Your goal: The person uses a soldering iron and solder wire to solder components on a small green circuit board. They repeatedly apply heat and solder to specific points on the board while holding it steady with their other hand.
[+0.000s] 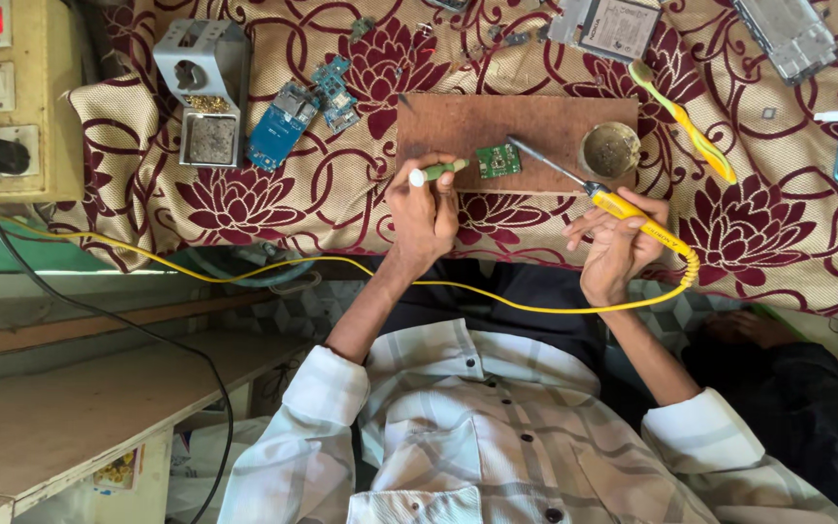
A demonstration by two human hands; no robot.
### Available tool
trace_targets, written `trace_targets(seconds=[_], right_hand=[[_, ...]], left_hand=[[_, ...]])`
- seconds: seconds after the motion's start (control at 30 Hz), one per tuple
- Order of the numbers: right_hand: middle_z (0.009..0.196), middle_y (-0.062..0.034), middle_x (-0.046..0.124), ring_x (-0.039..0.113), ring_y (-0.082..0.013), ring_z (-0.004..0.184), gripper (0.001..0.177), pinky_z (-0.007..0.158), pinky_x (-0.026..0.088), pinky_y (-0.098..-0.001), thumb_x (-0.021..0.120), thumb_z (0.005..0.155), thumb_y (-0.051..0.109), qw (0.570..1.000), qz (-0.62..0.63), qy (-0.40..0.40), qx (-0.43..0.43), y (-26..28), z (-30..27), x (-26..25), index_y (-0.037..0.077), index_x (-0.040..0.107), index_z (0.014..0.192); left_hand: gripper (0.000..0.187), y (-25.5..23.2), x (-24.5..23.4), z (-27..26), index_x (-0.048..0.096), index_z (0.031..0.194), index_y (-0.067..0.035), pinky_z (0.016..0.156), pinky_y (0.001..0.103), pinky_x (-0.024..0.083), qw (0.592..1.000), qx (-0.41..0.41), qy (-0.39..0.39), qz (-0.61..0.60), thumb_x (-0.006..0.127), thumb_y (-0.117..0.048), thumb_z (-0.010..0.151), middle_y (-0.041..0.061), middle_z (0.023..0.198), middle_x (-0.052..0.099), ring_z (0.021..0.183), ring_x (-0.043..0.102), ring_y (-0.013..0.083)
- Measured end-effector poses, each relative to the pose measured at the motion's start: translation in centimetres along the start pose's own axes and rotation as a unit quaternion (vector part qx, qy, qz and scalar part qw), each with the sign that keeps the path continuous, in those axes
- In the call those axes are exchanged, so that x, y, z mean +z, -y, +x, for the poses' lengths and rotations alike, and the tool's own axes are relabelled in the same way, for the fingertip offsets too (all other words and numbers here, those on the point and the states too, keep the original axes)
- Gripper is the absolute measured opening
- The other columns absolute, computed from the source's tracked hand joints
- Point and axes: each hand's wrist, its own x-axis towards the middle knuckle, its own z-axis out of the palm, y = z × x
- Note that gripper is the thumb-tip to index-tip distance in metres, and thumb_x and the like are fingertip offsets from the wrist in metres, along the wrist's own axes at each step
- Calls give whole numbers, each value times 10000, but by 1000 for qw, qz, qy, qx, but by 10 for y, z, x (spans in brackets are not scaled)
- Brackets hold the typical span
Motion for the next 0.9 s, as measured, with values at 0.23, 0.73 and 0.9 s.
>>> trace_targets(seconds=[0.23,0.73,0.9], right_hand=[[919,-181,634,655,-256,611,447,504,521,-312,441,1165,446,1000,11,-14,4,4,2,2,24,407,1309],[684,-119,514,477,-218,439,315,331,318,-269,455,1139,390,990,35,-116,73,15,11,-3,76,453,1123],[651,-115,494,440,-201,395,315,332,314,-270,443,1155,380,988,27,-125,85,15,10,-6,68,456,1120]], left_hand=[[55,-1,1,3,518,1055,32,651,402,515,998,20,-4,62,554,-7,1039,163,1043,719,731,669,286],[180,12,2,-12,514,1175,14,636,337,471,990,-126,6,-64,441,3,1011,33,648,634,581,611,167],[281,8,-6,-4,561,1207,-5,830,372,422,999,-9,45,15,480,44,943,18,664,653,656,615,219]])
